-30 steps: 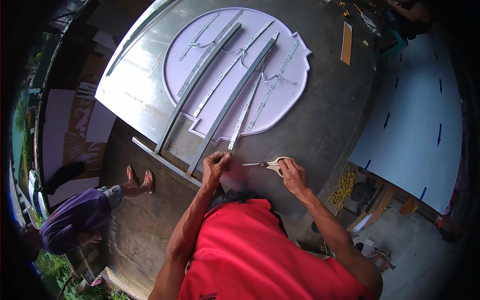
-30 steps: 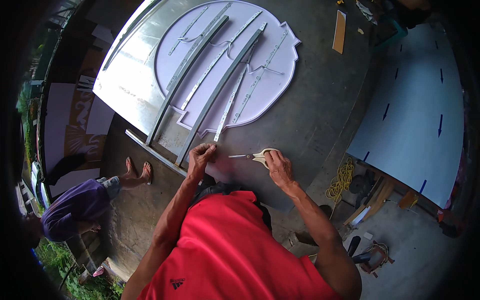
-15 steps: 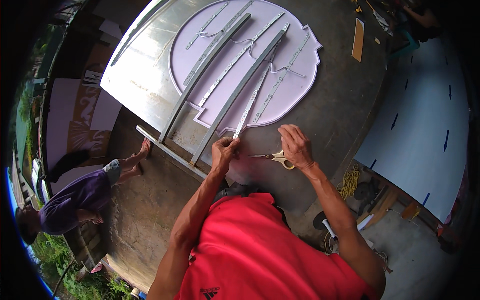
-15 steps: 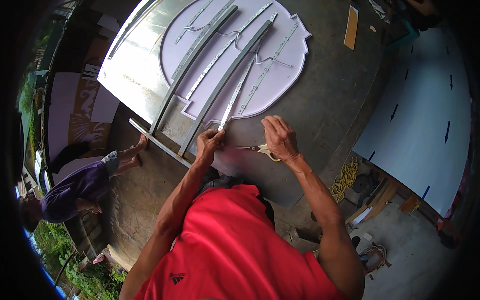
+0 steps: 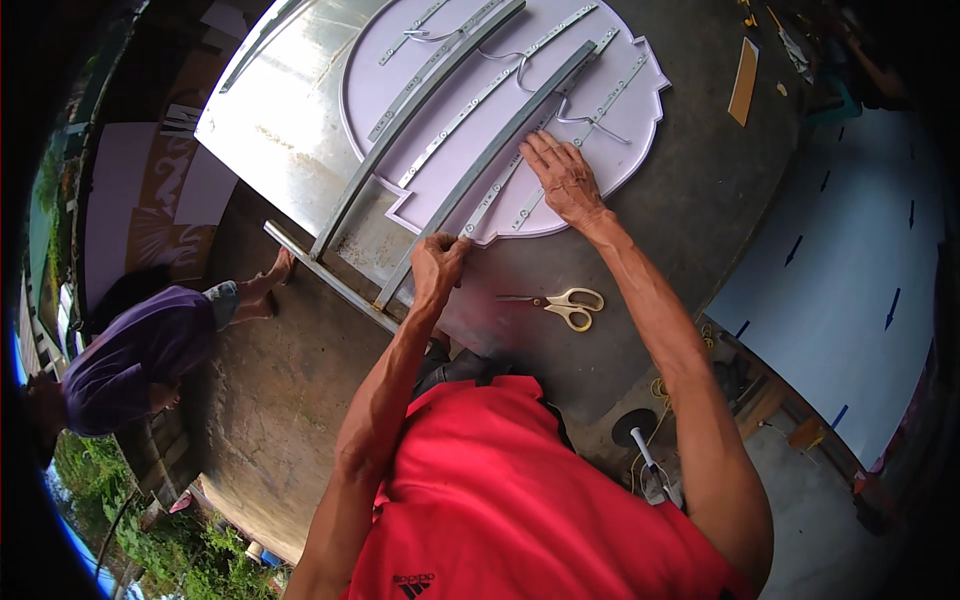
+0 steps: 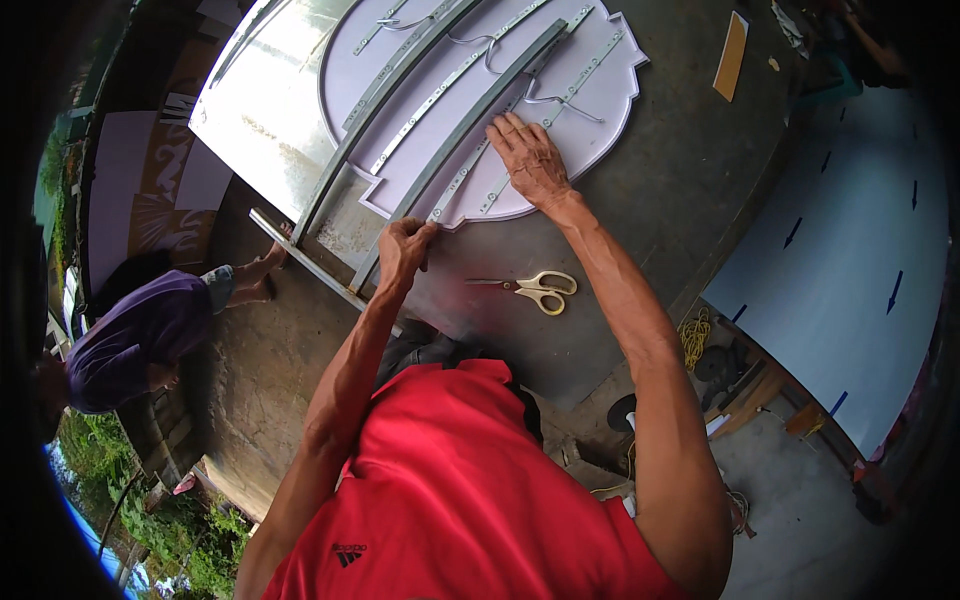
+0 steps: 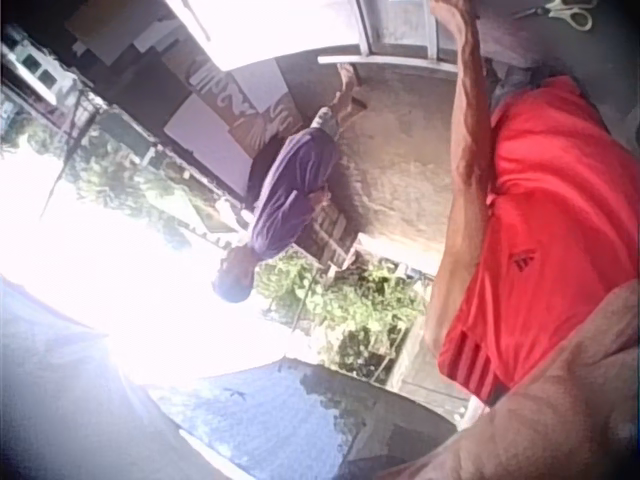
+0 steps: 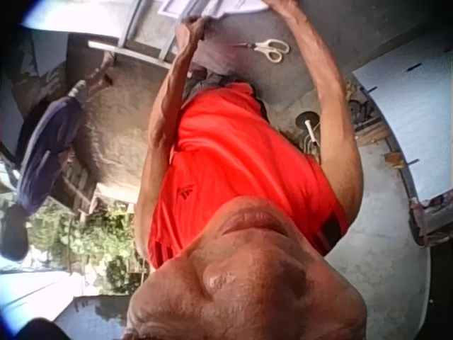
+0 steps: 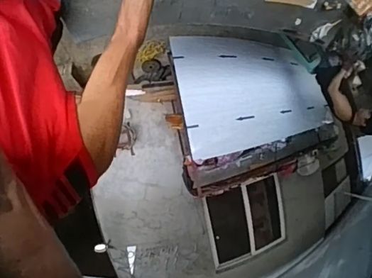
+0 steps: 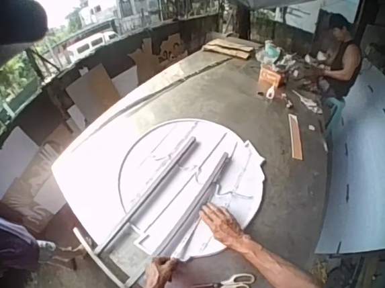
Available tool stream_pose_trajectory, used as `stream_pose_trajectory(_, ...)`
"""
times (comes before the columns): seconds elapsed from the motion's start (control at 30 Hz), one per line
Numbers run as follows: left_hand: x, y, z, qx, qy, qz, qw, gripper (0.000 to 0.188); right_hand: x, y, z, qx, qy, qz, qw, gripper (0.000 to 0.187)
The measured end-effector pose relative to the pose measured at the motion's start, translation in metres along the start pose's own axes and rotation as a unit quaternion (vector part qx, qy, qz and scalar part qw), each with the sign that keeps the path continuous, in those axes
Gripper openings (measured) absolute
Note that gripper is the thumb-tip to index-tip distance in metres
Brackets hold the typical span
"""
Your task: The person arranges LED strips on a white circular base, using metal bars as guides. They use scissors to cut the LED strips to size and then place them onto the fixture. The person also handles a roll of tape and adjusts the position of the metal bars.
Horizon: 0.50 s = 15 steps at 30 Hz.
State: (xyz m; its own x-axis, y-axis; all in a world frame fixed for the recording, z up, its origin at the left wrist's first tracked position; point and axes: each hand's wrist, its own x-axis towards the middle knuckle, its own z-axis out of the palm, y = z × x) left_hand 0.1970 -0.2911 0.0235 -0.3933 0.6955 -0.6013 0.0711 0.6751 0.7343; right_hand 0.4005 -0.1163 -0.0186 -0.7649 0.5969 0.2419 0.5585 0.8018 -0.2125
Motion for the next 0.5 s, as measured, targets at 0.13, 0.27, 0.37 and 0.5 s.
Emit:
stream_pose_trajectory(0.13, -0.002, 0.007, 0.007, 0.009, 0.049, -0.017, 0.999, 0.032, -0.005, -0.001, 0.008, -0.030, 0.001, 0.021, 0.999, 0.046)
stream_pose_trajectory(0.27, 0.009, -0.004, 0.006, 0.083, 0.079, 0.003, 0.993, 0.036, -0.003, -0.004, 0.008, -0.032, -0.009, 0.032, 0.999, 0.048)
stream_pose_trajectory(0.37, 0.011, -0.002, 0.004, 0.167, 0.099, 0.064, 0.979, 0.039, -0.005, -0.004, 0.010, -0.046, -0.001, 0.041, 0.998, 0.048)
stream_pose_trajectory(0.5, -0.001, -0.020, 0.006, 0.117, 0.136, 0.188, 0.966, 0.026, -0.006, -0.006, 0.014, -0.063, -0.005, 0.053, 0.997, 0.050)
